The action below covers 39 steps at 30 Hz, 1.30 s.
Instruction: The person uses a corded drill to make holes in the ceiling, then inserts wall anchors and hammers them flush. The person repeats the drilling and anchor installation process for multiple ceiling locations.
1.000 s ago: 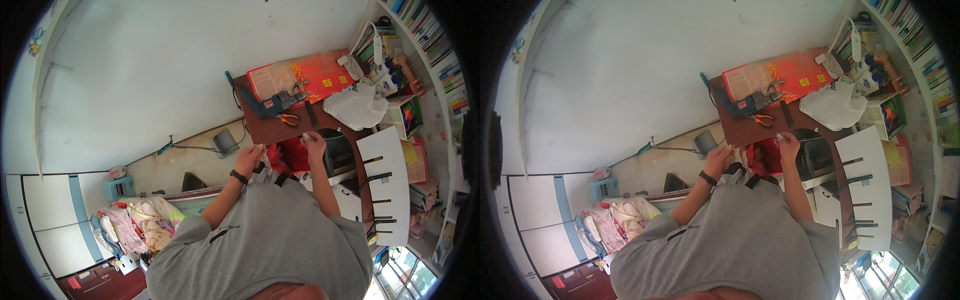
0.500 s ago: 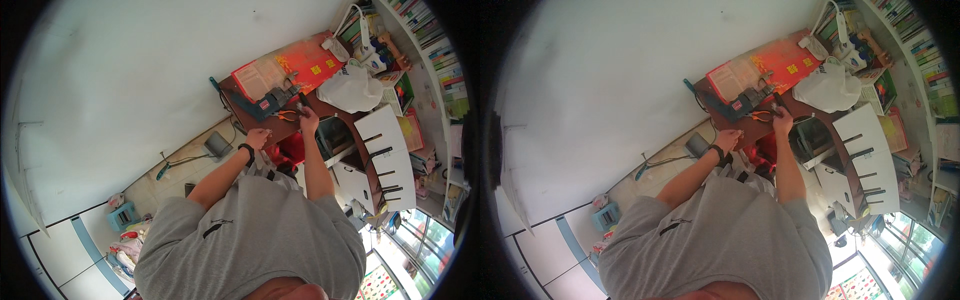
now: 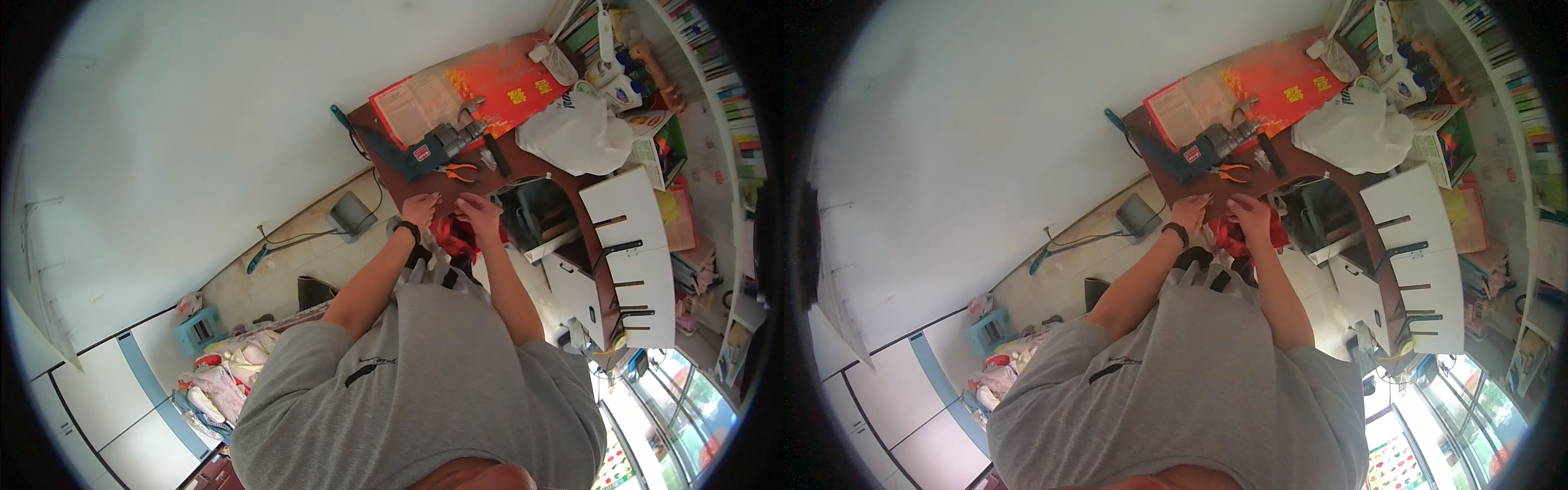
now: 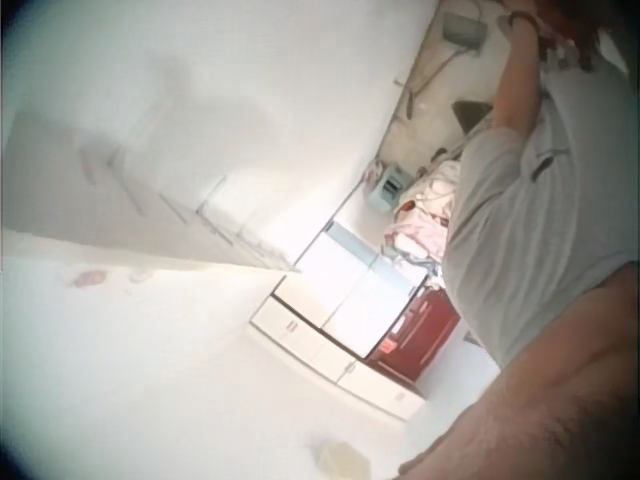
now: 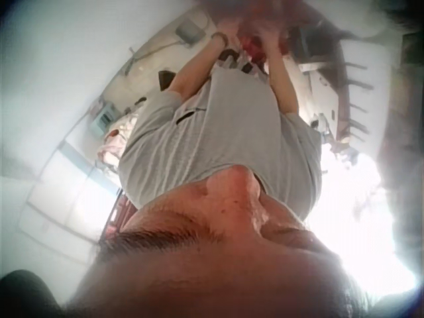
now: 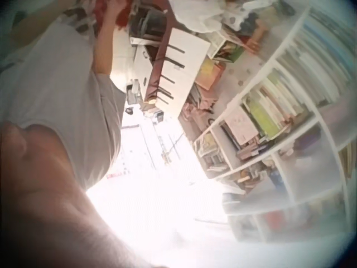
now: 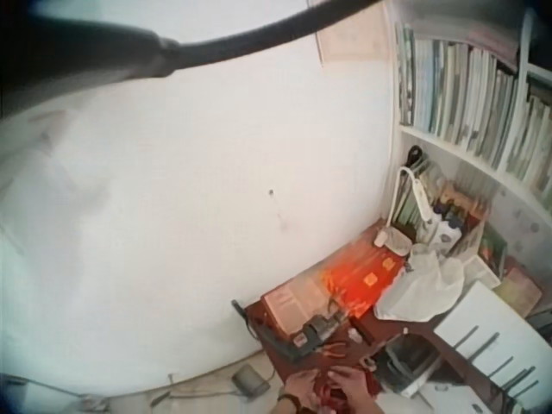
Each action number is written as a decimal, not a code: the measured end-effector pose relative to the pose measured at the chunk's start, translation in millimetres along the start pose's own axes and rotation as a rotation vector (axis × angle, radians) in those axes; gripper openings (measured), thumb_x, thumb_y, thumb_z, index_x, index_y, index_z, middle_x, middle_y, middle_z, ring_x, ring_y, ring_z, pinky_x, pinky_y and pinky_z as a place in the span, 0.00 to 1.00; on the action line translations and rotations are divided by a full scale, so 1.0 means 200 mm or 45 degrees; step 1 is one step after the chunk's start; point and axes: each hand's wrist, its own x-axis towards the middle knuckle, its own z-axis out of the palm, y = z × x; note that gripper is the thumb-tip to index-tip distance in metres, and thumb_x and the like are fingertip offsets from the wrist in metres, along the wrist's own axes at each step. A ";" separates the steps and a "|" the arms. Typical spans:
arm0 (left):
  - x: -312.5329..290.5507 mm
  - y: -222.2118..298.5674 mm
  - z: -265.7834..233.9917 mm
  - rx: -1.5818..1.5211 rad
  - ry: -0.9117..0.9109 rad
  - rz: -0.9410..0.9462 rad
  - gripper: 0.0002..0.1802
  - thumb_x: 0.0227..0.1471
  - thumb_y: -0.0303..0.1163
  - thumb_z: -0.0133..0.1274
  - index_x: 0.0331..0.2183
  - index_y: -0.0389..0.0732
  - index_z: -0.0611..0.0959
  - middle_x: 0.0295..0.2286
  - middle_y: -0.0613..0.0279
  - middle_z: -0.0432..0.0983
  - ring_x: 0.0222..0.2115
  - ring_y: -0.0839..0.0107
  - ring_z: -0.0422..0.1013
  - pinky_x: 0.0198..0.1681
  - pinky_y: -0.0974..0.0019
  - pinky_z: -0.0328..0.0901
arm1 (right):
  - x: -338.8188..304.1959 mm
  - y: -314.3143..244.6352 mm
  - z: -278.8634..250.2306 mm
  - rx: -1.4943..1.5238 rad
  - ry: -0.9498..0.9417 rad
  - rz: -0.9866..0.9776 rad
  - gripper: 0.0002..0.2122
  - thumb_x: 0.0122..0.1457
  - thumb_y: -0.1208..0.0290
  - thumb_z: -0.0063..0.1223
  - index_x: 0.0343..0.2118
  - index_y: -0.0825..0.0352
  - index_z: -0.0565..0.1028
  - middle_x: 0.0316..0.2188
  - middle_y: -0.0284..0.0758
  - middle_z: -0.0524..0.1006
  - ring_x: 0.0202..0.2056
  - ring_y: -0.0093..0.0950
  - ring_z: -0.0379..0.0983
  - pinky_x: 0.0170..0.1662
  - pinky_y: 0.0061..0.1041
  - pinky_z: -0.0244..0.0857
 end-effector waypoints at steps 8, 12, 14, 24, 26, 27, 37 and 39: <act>-0.12 0.03 0.06 -0.067 -0.153 -0.070 0.09 0.61 0.34 0.56 0.35 0.39 0.84 0.19 0.75 0.66 0.16 0.83 0.57 0.19 0.74 0.51 | 0.00 0.05 0.10 0.187 -0.048 0.184 0.09 0.62 0.74 0.60 0.44 0.71 0.82 0.36 0.35 0.83 0.33 0.23 0.80 0.38 0.23 0.76; 0.05 -0.09 0.00 0.083 0.003 0.095 0.11 0.60 0.36 0.57 0.35 0.39 0.88 0.20 0.70 0.74 0.18 0.79 0.65 0.21 0.70 0.59 | 0.08 0.08 0.09 0.263 0.089 0.231 0.06 0.62 0.75 0.59 0.40 0.71 0.82 0.34 0.36 0.83 0.31 0.25 0.81 0.38 0.24 0.77; 0.10 -0.08 -0.05 0.636 0.160 0.349 0.13 0.59 0.38 0.59 0.32 0.38 0.89 0.21 0.62 0.79 0.21 0.71 0.72 0.25 0.65 0.65 | 0.13 0.06 0.09 0.166 0.155 0.238 0.06 0.62 0.77 0.58 0.39 0.71 0.82 0.33 0.37 0.83 0.31 0.27 0.81 0.37 0.25 0.78; 0.25 0.07 -0.03 1.171 0.353 0.486 0.21 0.48 0.47 0.64 0.21 0.38 0.87 0.20 0.47 0.79 0.26 0.47 0.77 0.35 0.48 0.71 | 0.43 -0.05 0.02 0.025 0.204 0.251 0.08 0.58 0.79 0.57 0.39 0.73 0.81 0.31 0.39 0.83 0.30 0.29 0.81 0.34 0.28 0.79; 0.23 0.04 -0.03 1.145 0.395 0.603 0.21 0.47 0.47 0.64 0.19 0.38 0.86 0.18 0.48 0.78 0.24 0.48 0.77 0.34 0.50 0.72 | 0.43 -0.06 0.01 0.039 0.165 0.252 0.08 0.58 0.79 0.57 0.40 0.73 0.80 0.32 0.39 0.82 0.30 0.29 0.81 0.35 0.28 0.79; 0.22 0.04 -0.04 1.049 0.331 0.503 0.18 0.50 0.44 0.63 0.22 0.37 0.86 0.19 0.50 0.79 0.25 0.52 0.77 0.33 0.53 0.72 | 0.41 -0.06 0.01 0.048 0.159 0.256 0.08 0.58 0.79 0.57 0.40 0.74 0.80 0.32 0.40 0.82 0.30 0.30 0.81 0.35 0.28 0.79; 0.16 -0.10 -0.11 -0.076 0.090 0.285 0.14 0.58 0.12 0.41 0.45 0.23 0.77 0.39 0.49 0.75 0.37 0.55 0.79 0.44 0.59 0.79 | 0.15 0.11 -0.03 0.283 0.114 0.293 0.11 0.58 0.82 0.59 0.45 0.76 0.78 0.36 0.42 0.82 0.35 0.32 0.82 0.41 0.27 0.80; 0.12 -0.07 -0.09 -0.119 0.103 0.240 0.16 0.56 0.09 0.41 0.45 0.23 0.77 0.40 0.49 0.75 0.39 0.53 0.79 0.45 0.59 0.79 | 0.12 0.13 -0.04 0.294 0.104 0.298 0.11 0.58 0.82 0.60 0.45 0.75 0.78 0.36 0.41 0.82 0.35 0.31 0.82 0.41 0.27 0.80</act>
